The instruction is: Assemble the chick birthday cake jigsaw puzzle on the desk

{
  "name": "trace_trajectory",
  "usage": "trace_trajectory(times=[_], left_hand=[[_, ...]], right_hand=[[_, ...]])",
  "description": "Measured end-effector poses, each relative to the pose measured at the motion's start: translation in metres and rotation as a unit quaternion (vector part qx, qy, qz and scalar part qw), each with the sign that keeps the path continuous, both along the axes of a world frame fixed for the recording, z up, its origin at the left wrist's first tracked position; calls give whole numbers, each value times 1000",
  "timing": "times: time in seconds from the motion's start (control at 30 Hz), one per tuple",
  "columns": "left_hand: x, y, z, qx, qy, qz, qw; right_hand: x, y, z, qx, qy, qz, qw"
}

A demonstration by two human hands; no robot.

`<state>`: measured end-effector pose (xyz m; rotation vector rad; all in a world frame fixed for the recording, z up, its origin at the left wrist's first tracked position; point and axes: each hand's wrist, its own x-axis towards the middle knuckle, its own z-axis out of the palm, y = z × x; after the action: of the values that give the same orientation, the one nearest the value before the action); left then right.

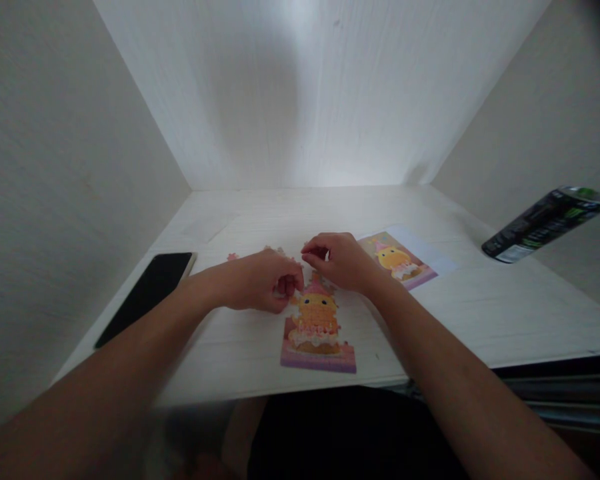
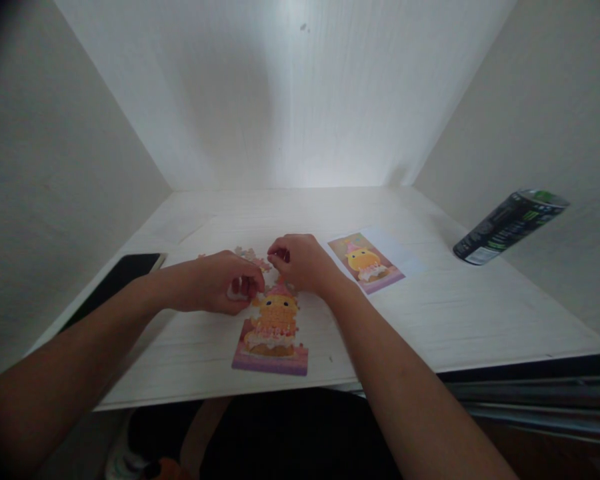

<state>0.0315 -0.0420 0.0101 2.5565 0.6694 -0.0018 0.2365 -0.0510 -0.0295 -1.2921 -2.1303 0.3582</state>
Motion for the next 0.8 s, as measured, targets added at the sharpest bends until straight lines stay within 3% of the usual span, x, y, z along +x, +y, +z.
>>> trace_trajectory(times=[0.3, 0.43, 0.6, 0.8], left_hand=[[-4, -1, 3, -50, -27, -31, 998], [-1, -5, 3, -65, -31, -38, 997], [5, -10, 1, -72, 2, -58, 996], [5, -7, 2, -80, 27, -90, 992]], right_hand=[[2, 0, -1, 3, -4, 1, 1000], [4, -2, 0, -60, -8, 44, 997], [10, -7, 3, -179, -43, 130, 974], [10, -9, 5, -194, -62, 157, 966]])
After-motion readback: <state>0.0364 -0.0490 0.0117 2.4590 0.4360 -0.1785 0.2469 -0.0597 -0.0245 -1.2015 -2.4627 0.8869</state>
